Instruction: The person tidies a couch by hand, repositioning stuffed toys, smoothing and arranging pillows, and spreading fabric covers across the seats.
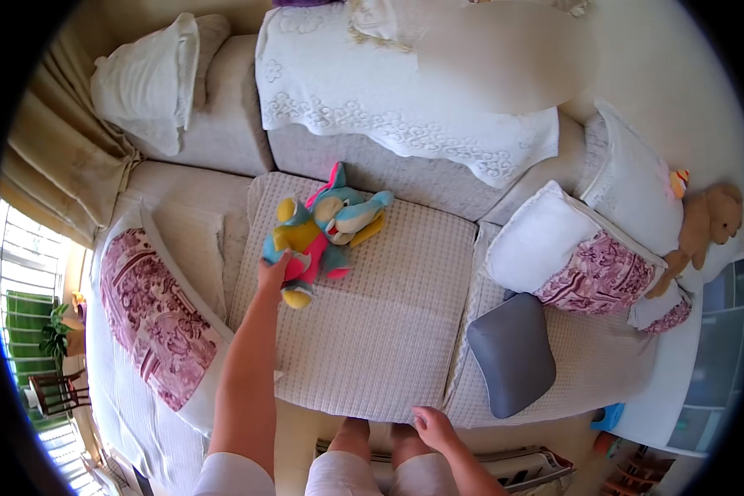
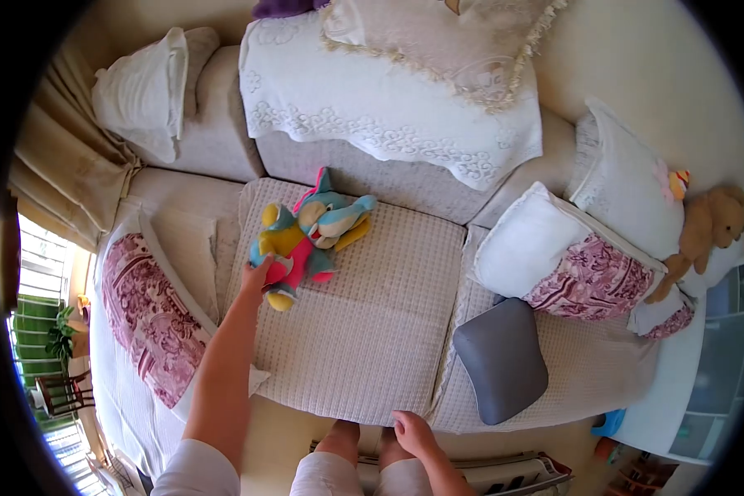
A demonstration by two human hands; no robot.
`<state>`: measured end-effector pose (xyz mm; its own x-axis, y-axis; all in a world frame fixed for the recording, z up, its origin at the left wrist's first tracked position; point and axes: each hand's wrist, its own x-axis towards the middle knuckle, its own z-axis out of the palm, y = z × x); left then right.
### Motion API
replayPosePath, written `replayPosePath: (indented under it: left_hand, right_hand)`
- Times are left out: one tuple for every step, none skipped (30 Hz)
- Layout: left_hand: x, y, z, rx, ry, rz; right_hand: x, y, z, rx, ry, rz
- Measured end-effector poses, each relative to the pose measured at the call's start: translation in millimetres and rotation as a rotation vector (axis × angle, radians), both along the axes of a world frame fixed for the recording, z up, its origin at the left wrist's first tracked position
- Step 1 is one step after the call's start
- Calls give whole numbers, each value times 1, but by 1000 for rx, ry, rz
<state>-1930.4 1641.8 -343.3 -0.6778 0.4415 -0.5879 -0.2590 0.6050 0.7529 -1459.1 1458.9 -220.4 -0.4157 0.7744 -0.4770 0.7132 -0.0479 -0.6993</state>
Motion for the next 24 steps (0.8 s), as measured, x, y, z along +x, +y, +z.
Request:
replayPosePath:
  left_hand:
    - [-2, 2, -2, 3, -107, 19]
    - [-3, 3, -4, 8, -113, 7]
    - [-4, 3, -5, 24, -172, 45]
    - [-4, 4, -7, 38, -228, 85]
    - [6, 6, 27, 39, -340, 106]
    - [12, 4, 28, 37, -340, 101]
    - [17, -4, 29, 105, -479, 133]
    - [22, -14, 30, 173, -616, 166]
    - [32, -24, 37, 217, -717, 170]
    - [45, -36, 44, 261, -816, 175]
    - [57, -50, 50, 264, -883, 231]
    - [69, -66, 57, 265, -951, 289]
    - [82, -82, 64, 285, -1009, 305]
    - [96, -96, 73, 305, -1067, 321]
    - [110, -111, 81, 321, -1115, 341]
    - [125, -126, 86, 337, -1163, 362]
    - [139, -140, 89, 340, -1202, 367]
    - [152, -152, 91, 346, -1241, 371]
    - [164, -163, 91, 377, -1290, 384]
    - [176, -171, 99, 309, -1277, 376]
    - [186, -176, 110, 296, -1346, 370]
    - [196, -179, 118, 278, -1417, 364]
    - [207, -183, 120, 275, -1486, 362]
    - [219, -188, 123, 271, -1555, 359]
  right_hand:
    - [-2, -2, 2, 20, -1, 20]
    - [-3, -3, 1, 25, -7, 8]
    - [-4, -4, 0, 11, -4, 0]
    - [-4, -6, -1, -4, 1, -7]
    - [-5, -6, -1, -5, 0, -14]
    - [-7, -3, 0, -6, -29, -6]
    - [-9, 1, 1, -7, -56, 5]
    - [-12, 3, 0, -9, -51, 3]
    - [-14, 5, -1, -4, -15, -36]
    - [-17, 7, -4, 0, 21, -73]
    - [-19, 10, -7, 27, 51, -82]
    - [-22, 12, -11, 17, 56, -81]
    - [-26, 14, -15, -98, 149, -243]
    - [-29, 18, -18, -215, 240, -405]
    - [-30, 25, -20, -225, 244, -404]
    - [-29, 35, -22, -306, 320, -516]
    - [-28, 46, -21, -387, 396, -628]
    - [-30, 58, -16, -397, 400, -626]
    - [-31, 71, -6, -568, 469, -779]
    - [-30, 83, 0, -739, 532, -929]
    - [-28, 92, 3, -816, 562, -926]
    - [-26, 98, 5, -823, 558, -926]
    - [-25, 102, 9, -891, 559, -890]
    - [-24, 105, 14, -957, 560, -856]
